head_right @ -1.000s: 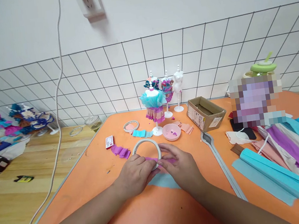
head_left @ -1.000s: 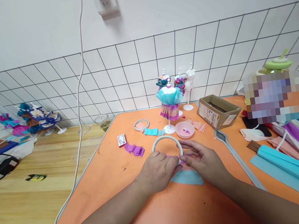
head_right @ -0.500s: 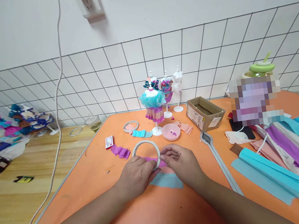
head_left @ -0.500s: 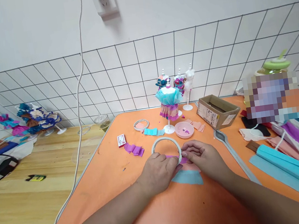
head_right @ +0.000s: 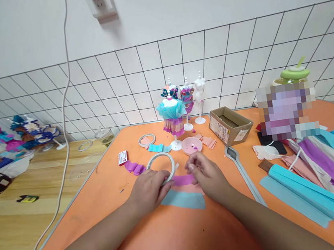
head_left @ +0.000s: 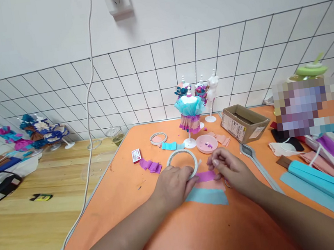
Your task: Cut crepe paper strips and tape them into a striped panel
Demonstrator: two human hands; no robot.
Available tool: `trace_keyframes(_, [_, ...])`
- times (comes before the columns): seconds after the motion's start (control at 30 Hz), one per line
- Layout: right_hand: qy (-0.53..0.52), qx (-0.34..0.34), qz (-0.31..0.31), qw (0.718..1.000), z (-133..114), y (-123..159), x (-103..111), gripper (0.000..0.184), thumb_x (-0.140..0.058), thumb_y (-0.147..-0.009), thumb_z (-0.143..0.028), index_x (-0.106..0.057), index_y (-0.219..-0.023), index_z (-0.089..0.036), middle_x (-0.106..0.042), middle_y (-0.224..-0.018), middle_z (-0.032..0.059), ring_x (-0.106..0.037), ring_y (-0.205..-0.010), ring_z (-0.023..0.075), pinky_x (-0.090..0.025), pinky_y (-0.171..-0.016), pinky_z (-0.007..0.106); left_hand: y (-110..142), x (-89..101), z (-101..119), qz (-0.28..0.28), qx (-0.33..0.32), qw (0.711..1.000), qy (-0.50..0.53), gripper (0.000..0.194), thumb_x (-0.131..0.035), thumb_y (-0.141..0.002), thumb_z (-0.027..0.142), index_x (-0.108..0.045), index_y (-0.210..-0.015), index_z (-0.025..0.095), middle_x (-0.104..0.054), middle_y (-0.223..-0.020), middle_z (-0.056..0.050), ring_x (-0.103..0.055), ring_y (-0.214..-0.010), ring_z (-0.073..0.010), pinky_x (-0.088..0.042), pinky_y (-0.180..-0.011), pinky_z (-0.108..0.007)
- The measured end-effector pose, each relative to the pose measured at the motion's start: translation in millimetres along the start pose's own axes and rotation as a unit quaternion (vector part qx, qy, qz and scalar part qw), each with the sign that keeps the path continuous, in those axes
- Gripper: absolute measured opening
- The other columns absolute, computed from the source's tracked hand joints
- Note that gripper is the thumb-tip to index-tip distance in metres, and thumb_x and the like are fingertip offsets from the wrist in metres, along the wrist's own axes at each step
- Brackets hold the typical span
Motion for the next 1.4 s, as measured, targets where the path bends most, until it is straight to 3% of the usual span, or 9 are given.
trace_keyframes(0.13, [-0.004,0.031,-0.009,0.999,-4,1,-6,0.062,-0.055,-0.083,-0.031,-0.030,-0.140,-0.030,-0.048,-0.135,0.0091,-0.050,-0.118,0.0236,-0.053,-0.082,0.037,0,2.2,-6,-0.014,0.013,1.000,0.022,0.020,-0.040,-0.093,0.033,-0.051,-0.086,0.018,-0.061,-0.065,-0.001,-0.056,-0.059,-0.0159,-0.037,-0.057,-0.027])
trace_keyframes(0.27, [0.088,-0.002,0.019,0.996,-3,4,-13,0.026,-0.061,-0.079,-0.031,-0.067,-0.104,-0.026,-0.069,-0.103,0.0042,-0.063,-0.095,0.0216,-0.052,-0.081,0.034,0,-0.9,-5,-0.031,0.014,0.999,0.029,0.023,-0.039,-0.094,0.036,-0.052,-0.087,0.018,-0.062,-0.067,-0.001,-0.056,-0.060,-0.0162,-0.036,-0.058,-0.028])
trace_keyframes(0.4, [0.109,-0.011,0.051,0.993,-1,1,-9,0.014,-0.060,-0.079,-0.034,-0.069,-0.077,-0.023,-0.070,-0.084,0.0018,-0.063,-0.082,0.0190,-0.050,-0.073,0.029,-3,5.1,-6,-0.059,0.000,0.998,0.037,0.029,-0.040,-0.092,0.042,-0.057,-0.089,0.018,-0.059,-0.065,-0.001,-0.053,-0.061,-0.0163,-0.034,-0.059,-0.029])
trace_keyframes(0.67, [-0.035,-0.167,0.022,0.985,11,-12,16,0.026,-0.066,-0.070,-0.041,-0.061,-0.077,-0.017,-0.058,-0.057,-0.0004,-0.050,-0.043,0.0114,-0.039,-0.038,0.023,-8,38.5,-44,-0.094,0.058,0.994,0.018,0.028,-0.039,-0.087,0.026,-0.064,-0.098,0.022,-0.061,-0.065,-0.001,-0.052,-0.063,-0.0158,-0.029,-0.078,-0.037])
trace_keyframes(0.83, [-0.060,-0.233,-0.023,0.970,30,-18,21,0.023,-0.069,-0.065,-0.032,-0.056,-0.074,-0.016,-0.055,-0.052,-0.0014,-0.050,-0.045,0.0119,-0.039,-0.036,0.021,-5,35.1,-60,-0.187,0.079,0.979,-0.028,0.027,-0.041,-0.081,0.026,-0.055,-0.060,0.018,-0.051,-0.048,0.002,-0.041,-0.047,-0.0116,-0.027,-0.076,-0.037])
trace_keyframes(0.97, [-0.054,-0.223,-0.027,0.973,43,-21,19,0.032,-0.068,-0.065,-0.027,-0.051,-0.091,-0.019,-0.053,-0.048,-0.0056,-0.047,-0.041,0.0109,-0.038,-0.035,0.020,0,24.9,-64,-0.225,0.113,0.964,-0.082,0.032,-0.040,-0.081,0.030,-0.048,-0.052,0.018,-0.049,-0.043,0.001,-0.037,-0.043,-0.0116,-0.026,-0.071,-0.036])
trace_keyframes(1.13, [-0.042,-0.218,-0.028,0.975,55,-24,17,0.029,-0.067,-0.064,-0.024,-0.046,-0.083,-0.020,-0.050,-0.048,-0.0081,-0.044,-0.039,0.0083,-0.036,-0.035,0.018,5,12.9,-63,-0.247,0.139,0.955,-0.082,0.031,-0.040,-0.081,0.032,-0.049,-0.055,0.018,-0.055,-0.049,-0.001,-0.044,-0.047,-0.0147,-0.024,-0.063,-0.033])
trace_keyframes(1.3, [-0.009,-0.220,-0.029,0.975,56,-24,20,0.028,-0.065,-0.067,-0.026,-0.058,-0.094,-0.019,-0.052,-0.052,-0.0063,-0.046,-0.039,0.0095,-0.036,-0.034,0.020,2,13.0,-61,-0.238,0.156,0.957,-0.058,0.029,-0.039,-0.081,0.029,-0.049,-0.056,0.018,-0.053,-0.048,-0.001,-0.043,-0.046,-0.0140,-0.024,-0.060,-0.031])
trace_keyframes(1.4, [0.065,-0.200,-0.002,0.978,48,-24,25,0.026,-0.062,-0.072,-0.031,-0.066,-0.094,-0.018,-0.061,-0.059,-0.0012,-0.055,-0.048,0.0127,-0.044,-0.044,0.023,-1,17.5,-63,-0.205,0.235,0.950,-0.015,0.027,-0.038,-0.081,0.030,-0.048,-0.058,0.019,-0.052,-0.049,0.001,-0.043,-0.046,-0.0135,-0.022,-0.053,-0.028])
Point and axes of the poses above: each hand's wrist, its own y-axis away from the middle knuckle, its own x-axis out of the back of the hand, z = x × y, the point moved 3 cm from there along -y, towards the middle knuckle
